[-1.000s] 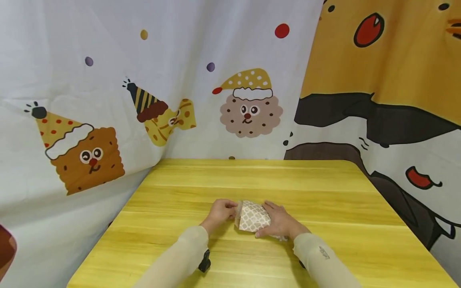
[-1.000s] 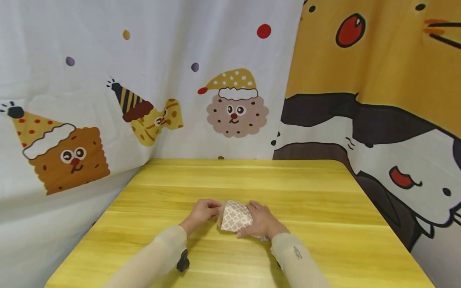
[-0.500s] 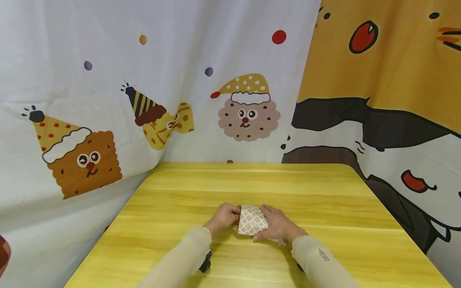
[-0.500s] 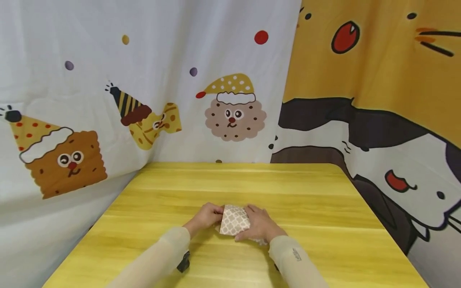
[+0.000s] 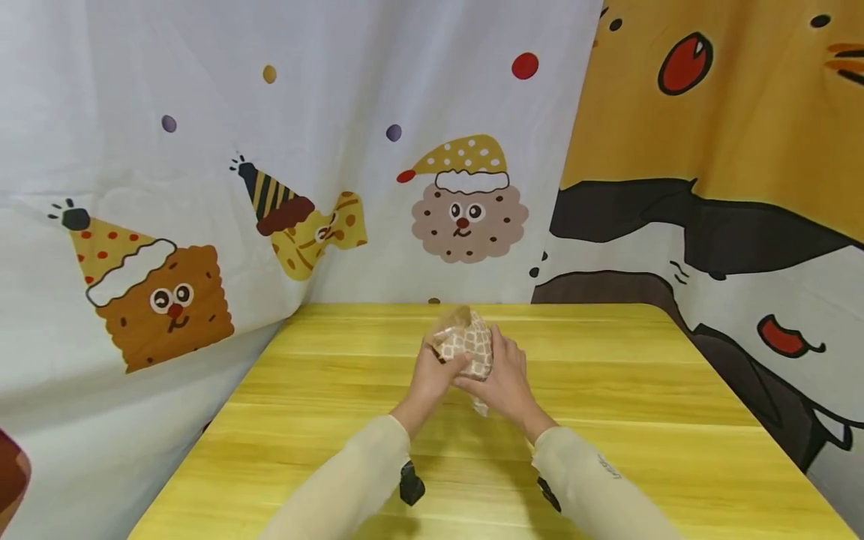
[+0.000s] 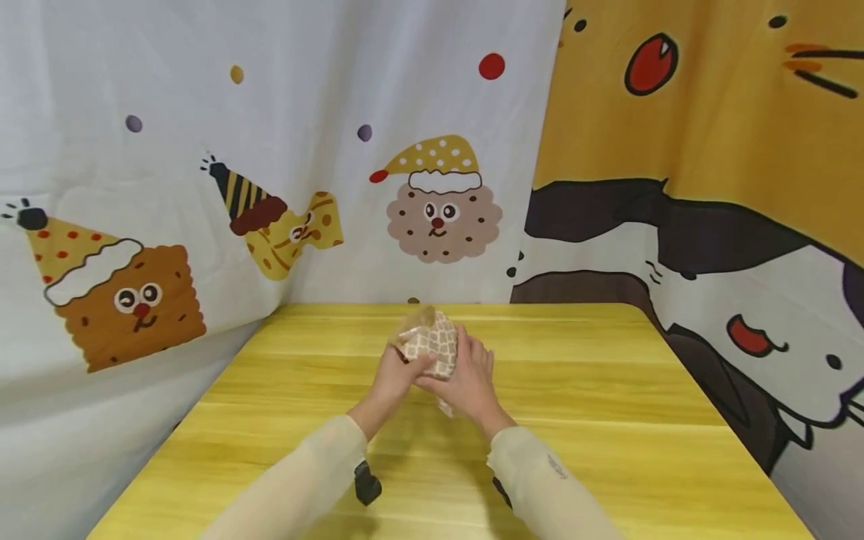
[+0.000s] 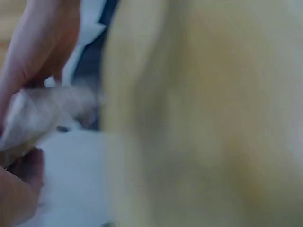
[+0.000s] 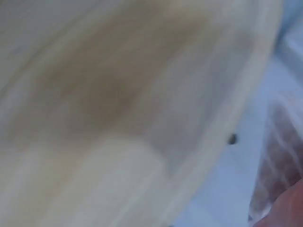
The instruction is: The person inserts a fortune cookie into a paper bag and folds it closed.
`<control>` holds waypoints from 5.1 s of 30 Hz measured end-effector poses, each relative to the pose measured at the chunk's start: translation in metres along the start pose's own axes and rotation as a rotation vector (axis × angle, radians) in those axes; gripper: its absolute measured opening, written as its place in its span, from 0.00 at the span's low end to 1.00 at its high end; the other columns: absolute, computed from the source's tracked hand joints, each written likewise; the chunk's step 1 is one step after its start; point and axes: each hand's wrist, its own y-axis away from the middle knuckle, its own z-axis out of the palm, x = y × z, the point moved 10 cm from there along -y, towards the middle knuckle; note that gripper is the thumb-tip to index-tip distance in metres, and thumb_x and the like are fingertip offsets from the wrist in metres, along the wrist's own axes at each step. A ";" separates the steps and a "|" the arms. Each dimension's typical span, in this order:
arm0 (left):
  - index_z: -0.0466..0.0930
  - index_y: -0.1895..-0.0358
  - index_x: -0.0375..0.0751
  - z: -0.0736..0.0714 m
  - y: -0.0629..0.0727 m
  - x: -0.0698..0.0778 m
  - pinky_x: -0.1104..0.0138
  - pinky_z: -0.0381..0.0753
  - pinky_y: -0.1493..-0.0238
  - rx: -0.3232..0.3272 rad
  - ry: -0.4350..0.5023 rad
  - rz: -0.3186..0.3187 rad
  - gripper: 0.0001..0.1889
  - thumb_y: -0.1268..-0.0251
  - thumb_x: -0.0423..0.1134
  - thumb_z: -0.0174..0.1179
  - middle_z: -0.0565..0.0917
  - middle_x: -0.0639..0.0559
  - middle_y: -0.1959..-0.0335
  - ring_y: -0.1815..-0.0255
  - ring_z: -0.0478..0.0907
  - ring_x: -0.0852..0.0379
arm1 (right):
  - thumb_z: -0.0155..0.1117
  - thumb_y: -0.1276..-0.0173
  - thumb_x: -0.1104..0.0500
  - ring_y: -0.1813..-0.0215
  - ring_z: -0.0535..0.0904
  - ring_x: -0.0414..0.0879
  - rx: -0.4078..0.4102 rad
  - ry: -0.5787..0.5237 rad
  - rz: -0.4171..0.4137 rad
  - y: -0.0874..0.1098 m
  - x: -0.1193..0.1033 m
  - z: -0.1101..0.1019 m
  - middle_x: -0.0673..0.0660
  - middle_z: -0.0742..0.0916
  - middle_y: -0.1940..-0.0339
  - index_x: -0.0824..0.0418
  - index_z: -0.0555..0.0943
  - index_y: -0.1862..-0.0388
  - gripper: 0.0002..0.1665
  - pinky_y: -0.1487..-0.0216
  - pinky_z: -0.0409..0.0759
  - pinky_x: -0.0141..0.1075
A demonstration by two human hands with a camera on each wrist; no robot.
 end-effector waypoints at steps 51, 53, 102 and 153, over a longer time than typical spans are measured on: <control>0.75 0.33 0.52 -0.007 -0.008 -0.014 0.60 0.81 0.51 -0.248 -0.267 0.018 0.25 0.32 0.47 0.65 0.83 0.55 0.51 0.58 0.80 0.60 | 0.72 0.36 0.45 0.50 0.82 0.49 -0.199 -0.447 0.072 -0.007 0.015 -0.011 0.54 0.85 0.50 0.51 0.76 0.33 0.33 0.54 0.82 0.43; 0.83 0.43 0.48 -0.010 -0.009 -0.013 0.64 0.78 0.59 -0.211 -0.268 0.024 0.17 0.31 0.48 0.63 0.83 0.56 0.64 0.72 0.74 0.64 | 0.71 0.35 0.46 0.64 0.79 0.43 -0.155 -0.432 0.080 -0.008 0.015 -0.016 0.53 0.84 0.65 0.56 0.83 0.49 0.21 0.62 0.78 0.37; 0.84 0.44 0.36 -0.025 -0.013 -0.008 0.66 0.82 0.53 -0.194 -0.239 0.079 0.13 0.28 0.31 0.59 0.85 0.47 0.50 0.53 0.81 0.56 | 0.64 0.28 0.62 0.60 0.80 0.48 -0.161 -0.507 0.081 -0.012 0.027 -0.018 0.60 0.85 0.57 0.65 0.83 0.43 0.17 0.57 0.82 0.39; 0.88 0.52 0.49 -0.006 -0.008 0.003 0.60 0.81 0.53 -0.197 -0.477 -0.008 0.14 0.34 0.52 0.66 0.86 0.57 0.56 0.56 0.81 0.58 | 0.71 0.34 0.54 0.76 0.66 0.43 -0.343 -0.311 0.063 -0.008 0.015 -0.005 0.52 0.79 0.79 0.57 0.87 0.67 0.08 0.75 0.66 0.34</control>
